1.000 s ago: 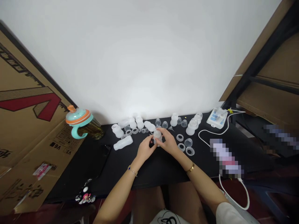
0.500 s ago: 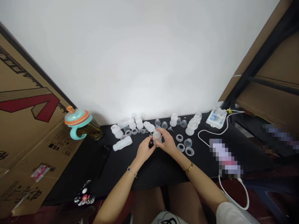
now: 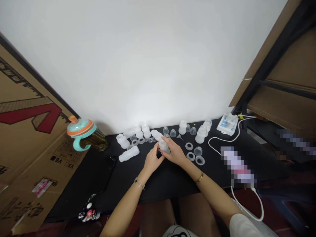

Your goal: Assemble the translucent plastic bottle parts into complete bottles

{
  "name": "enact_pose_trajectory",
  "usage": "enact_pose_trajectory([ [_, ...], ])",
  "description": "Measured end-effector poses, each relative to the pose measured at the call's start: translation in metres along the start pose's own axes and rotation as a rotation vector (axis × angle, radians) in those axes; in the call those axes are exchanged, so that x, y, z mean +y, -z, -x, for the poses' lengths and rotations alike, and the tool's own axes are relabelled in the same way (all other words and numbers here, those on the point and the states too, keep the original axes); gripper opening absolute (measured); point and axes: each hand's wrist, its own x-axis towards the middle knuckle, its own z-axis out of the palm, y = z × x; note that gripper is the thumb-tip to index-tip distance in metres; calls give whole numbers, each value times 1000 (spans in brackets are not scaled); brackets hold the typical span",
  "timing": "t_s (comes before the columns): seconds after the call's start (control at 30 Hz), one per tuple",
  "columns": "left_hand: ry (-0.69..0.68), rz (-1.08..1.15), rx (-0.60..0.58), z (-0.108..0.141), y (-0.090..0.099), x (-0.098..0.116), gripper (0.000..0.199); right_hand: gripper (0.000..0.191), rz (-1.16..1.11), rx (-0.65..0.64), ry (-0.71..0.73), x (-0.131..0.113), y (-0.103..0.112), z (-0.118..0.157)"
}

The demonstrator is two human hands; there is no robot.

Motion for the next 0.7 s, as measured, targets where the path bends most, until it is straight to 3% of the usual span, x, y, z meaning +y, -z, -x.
enact_pose_trajectory([
  [0.23,11,13,12,0,3,4,71,81,-189,61,-102,1,-6,1],
  [0.7,27,230,-19,1,10,12,95,94,-468,-96,-314,7,-7,-1],
])
